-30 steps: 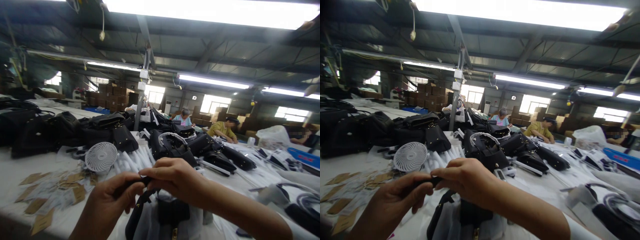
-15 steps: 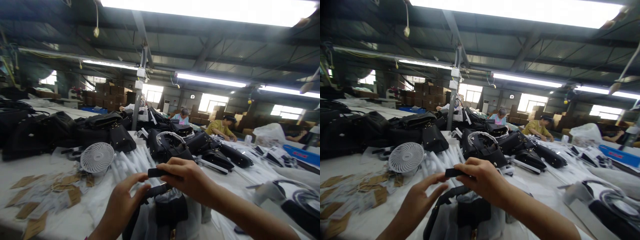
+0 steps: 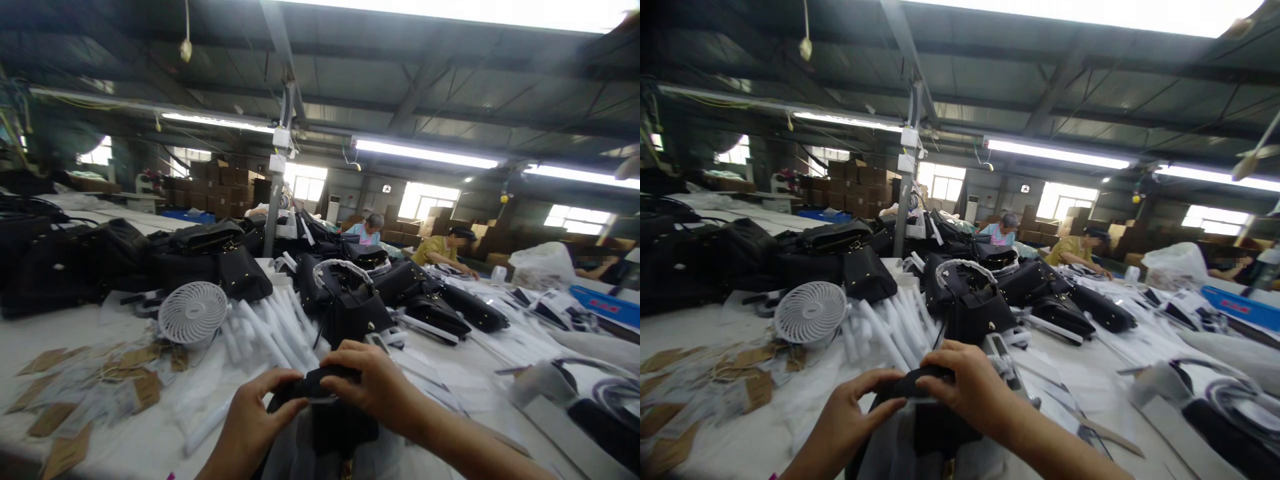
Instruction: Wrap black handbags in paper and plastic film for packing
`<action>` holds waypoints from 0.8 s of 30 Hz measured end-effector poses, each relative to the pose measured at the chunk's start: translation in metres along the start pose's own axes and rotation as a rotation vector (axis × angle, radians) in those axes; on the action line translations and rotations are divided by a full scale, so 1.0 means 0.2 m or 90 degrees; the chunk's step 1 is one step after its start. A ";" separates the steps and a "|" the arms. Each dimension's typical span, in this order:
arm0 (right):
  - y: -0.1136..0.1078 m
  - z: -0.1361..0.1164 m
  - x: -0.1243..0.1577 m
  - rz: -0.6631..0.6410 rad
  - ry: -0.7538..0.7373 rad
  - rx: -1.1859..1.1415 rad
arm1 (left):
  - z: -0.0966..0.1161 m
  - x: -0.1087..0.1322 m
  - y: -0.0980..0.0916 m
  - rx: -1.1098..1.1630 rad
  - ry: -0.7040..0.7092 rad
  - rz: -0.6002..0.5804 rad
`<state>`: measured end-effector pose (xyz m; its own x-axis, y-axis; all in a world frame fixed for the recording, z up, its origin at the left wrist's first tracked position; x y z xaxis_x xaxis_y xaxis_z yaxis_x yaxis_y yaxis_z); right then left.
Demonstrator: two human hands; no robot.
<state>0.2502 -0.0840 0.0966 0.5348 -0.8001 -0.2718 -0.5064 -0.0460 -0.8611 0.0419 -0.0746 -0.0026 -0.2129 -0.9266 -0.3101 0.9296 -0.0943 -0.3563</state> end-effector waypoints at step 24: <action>0.05 0.00 -0.08 -0.105 -0.070 -0.074 | -0.10 0.04 0.04 0.184 -0.049 0.013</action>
<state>0.2361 -0.0711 0.0924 0.6842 -0.7061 -0.1824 -0.4770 -0.2441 -0.8444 0.0406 -0.0747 -0.0255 -0.1800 -0.9532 -0.2428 0.9830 -0.1650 -0.0811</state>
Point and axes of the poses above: each hand's wrist, its own x-axis away from the middle knuckle, its own y-axis out of the palm, z = x × y, the point moved 1 cm from there along -x, towards the middle knuckle, and after that the axes turned 3 degrees about -z, right-handed, at the moved point
